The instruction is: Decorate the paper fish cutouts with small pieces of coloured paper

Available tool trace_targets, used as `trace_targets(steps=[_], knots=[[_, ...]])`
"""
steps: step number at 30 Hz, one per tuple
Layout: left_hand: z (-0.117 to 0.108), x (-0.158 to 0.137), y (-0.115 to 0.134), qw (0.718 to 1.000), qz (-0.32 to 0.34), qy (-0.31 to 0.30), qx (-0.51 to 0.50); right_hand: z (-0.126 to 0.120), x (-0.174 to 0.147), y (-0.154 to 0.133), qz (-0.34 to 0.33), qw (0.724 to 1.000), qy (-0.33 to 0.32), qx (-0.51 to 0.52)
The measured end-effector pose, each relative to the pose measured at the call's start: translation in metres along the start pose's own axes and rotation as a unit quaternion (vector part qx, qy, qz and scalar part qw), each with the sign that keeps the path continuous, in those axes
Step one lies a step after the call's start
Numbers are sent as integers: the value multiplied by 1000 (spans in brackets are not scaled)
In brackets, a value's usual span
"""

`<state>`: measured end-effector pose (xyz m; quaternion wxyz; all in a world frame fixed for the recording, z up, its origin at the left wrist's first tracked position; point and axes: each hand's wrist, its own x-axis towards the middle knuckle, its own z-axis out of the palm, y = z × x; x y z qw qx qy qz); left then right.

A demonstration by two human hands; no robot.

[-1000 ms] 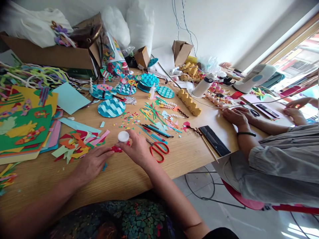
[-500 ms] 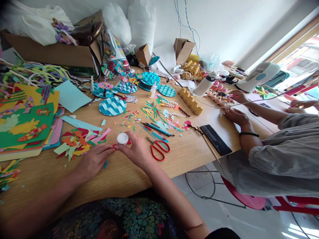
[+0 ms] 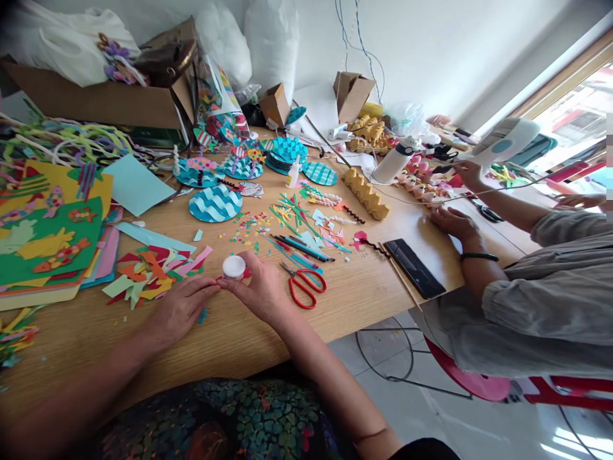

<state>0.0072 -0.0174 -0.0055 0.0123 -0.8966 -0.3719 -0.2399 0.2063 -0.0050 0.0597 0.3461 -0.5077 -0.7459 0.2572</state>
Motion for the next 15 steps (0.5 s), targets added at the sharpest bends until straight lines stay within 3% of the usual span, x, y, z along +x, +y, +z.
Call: trace_targets(steps=[15], knots=[[2, -1, -1, 1000, -11, -12, 7, 9, 19, -2, 5, 1000, -15, 3]])
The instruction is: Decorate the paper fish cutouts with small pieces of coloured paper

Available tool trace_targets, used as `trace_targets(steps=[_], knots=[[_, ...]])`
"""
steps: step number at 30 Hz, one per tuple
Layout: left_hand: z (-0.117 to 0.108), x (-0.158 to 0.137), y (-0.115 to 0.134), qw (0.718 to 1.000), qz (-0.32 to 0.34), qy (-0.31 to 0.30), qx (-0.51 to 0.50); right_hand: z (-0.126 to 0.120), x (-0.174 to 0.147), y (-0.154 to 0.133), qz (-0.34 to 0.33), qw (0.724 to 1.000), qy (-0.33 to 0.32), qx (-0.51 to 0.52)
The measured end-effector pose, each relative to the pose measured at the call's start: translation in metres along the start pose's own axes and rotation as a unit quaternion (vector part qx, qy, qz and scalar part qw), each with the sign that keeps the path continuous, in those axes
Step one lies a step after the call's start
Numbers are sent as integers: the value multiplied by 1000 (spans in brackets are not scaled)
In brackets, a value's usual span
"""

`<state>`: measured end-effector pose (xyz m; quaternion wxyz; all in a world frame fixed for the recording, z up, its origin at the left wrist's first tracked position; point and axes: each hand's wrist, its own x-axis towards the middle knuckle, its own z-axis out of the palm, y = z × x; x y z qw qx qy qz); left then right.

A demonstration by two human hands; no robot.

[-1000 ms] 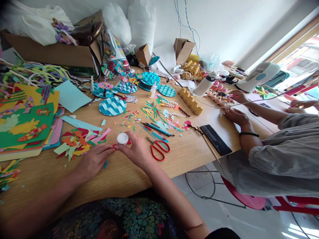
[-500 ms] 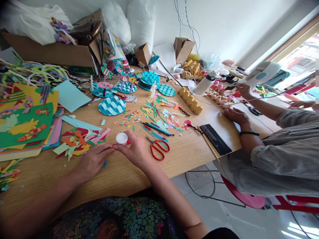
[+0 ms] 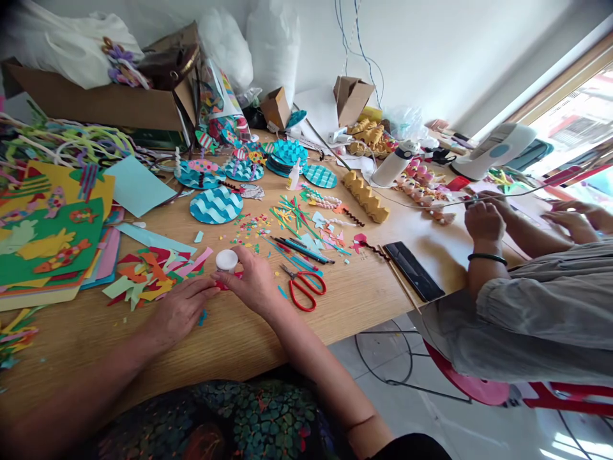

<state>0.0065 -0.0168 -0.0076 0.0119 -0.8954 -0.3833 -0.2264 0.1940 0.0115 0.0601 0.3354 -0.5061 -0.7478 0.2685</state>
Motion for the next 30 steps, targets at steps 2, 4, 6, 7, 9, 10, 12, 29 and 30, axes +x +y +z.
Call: trace_targets(steps=[2, 4, 6, 7, 9, 10, 12, 29, 30], knots=[[1, 0, -1, 1000, 0, 1, -7, -1, -1, 0, -5, 1000, 3, -4], [1, 0, -1, 1000, 2, 3, -12, -2, -3, 0, -11, 1000, 9, -5], [1, -1, -1, 1000, 7, 7, -12, -2, -4, 1, -18, 1000, 10, -3], [2, -1, -1, 1000, 10, 9, -10, -2, -4, 1, -18, 1000, 8, -2], [2, -1, -1, 1000, 12, 10, -5, -1, -3, 0, -13, 1000, 3, -1], [2, -1, -1, 1000, 12, 11, -2, -1, -1, 0, -9, 1000, 0, -2], [2, -1, -1, 1000, 17, 11, 3, 1, 1, 0, -4, 1000, -2, -1], [-1, -1, -1, 1000, 3, -10, -14, -4, -4, 0, -6, 1000, -9, 4], [-1, 0, -1, 1000, 4, -10, -14, -3, -2, 1, -9, 1000, -8, 5]])
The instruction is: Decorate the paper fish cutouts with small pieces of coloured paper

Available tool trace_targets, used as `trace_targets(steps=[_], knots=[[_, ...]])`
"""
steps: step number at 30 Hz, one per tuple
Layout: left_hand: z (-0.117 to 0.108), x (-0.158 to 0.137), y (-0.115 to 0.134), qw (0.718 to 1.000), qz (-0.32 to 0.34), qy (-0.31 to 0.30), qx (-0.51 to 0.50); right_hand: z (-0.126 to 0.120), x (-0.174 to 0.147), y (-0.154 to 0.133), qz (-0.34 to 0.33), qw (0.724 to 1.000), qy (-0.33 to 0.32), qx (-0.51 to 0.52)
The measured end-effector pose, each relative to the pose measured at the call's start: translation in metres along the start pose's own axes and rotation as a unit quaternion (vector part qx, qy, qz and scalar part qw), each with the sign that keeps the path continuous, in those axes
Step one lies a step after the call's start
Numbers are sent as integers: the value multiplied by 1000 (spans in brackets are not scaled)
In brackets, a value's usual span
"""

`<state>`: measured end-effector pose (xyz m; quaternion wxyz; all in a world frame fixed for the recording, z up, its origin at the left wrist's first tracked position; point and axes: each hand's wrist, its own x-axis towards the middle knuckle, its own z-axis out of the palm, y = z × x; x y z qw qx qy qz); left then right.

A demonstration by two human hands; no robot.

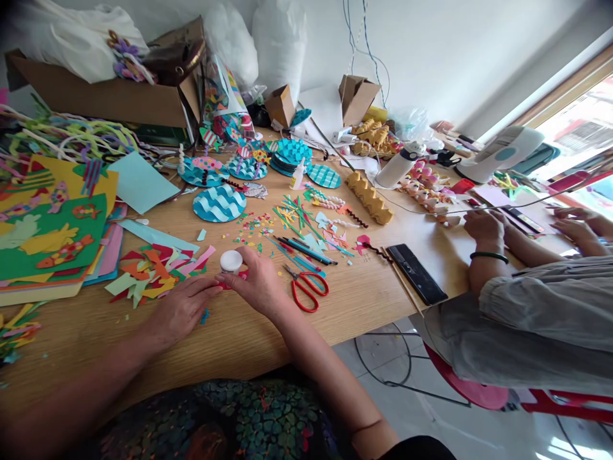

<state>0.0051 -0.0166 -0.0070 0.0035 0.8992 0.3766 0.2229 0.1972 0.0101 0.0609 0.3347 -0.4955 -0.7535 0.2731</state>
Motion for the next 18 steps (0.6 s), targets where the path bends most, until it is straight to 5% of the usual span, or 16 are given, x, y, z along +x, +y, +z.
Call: trace_targets(steps=[18], knots=[[-2, 1, 2, 1000, 2, -6, 25, -10, 3, 7, 8, 1000, 23, -11]])
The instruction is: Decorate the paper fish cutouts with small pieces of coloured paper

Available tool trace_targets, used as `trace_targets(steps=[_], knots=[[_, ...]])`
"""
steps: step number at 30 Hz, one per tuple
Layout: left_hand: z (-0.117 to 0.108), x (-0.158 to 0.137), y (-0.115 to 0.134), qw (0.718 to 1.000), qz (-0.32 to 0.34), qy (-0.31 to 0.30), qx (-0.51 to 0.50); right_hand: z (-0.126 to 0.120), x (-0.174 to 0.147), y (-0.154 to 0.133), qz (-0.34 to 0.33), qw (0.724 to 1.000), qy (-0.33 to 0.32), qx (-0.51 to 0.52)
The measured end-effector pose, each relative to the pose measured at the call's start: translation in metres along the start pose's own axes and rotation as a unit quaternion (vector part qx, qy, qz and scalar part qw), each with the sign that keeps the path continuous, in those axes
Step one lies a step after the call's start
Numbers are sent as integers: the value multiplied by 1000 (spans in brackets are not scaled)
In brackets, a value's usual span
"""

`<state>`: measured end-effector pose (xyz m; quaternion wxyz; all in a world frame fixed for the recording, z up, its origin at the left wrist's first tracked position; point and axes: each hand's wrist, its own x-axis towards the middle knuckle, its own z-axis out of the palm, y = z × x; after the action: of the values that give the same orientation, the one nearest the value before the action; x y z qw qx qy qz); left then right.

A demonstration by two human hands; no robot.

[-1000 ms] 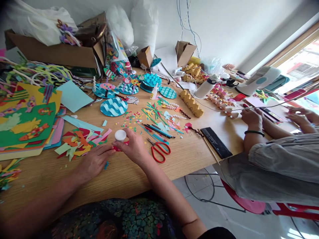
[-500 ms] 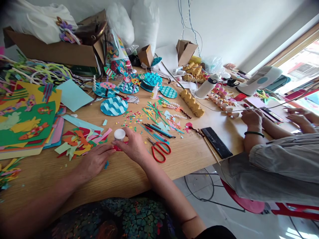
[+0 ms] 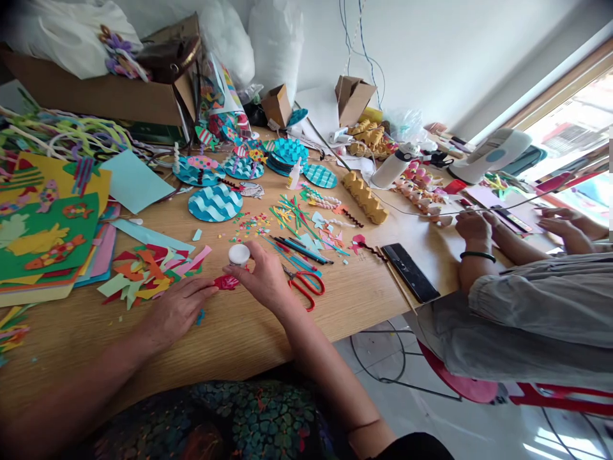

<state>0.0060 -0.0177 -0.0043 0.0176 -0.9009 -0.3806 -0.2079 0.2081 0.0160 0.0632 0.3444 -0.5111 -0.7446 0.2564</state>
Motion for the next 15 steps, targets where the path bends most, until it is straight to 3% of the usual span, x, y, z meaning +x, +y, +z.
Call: trace_targets(steps=[6, 15], knots=[[3, 0, -1, 1000, -6, 11, -11, 1, -1, 0, 0, 1000, -22, -5], [-1, 1, 0, 999, -18, 1, -33, -10, -6, 8, 0, 999, 29, -20]])
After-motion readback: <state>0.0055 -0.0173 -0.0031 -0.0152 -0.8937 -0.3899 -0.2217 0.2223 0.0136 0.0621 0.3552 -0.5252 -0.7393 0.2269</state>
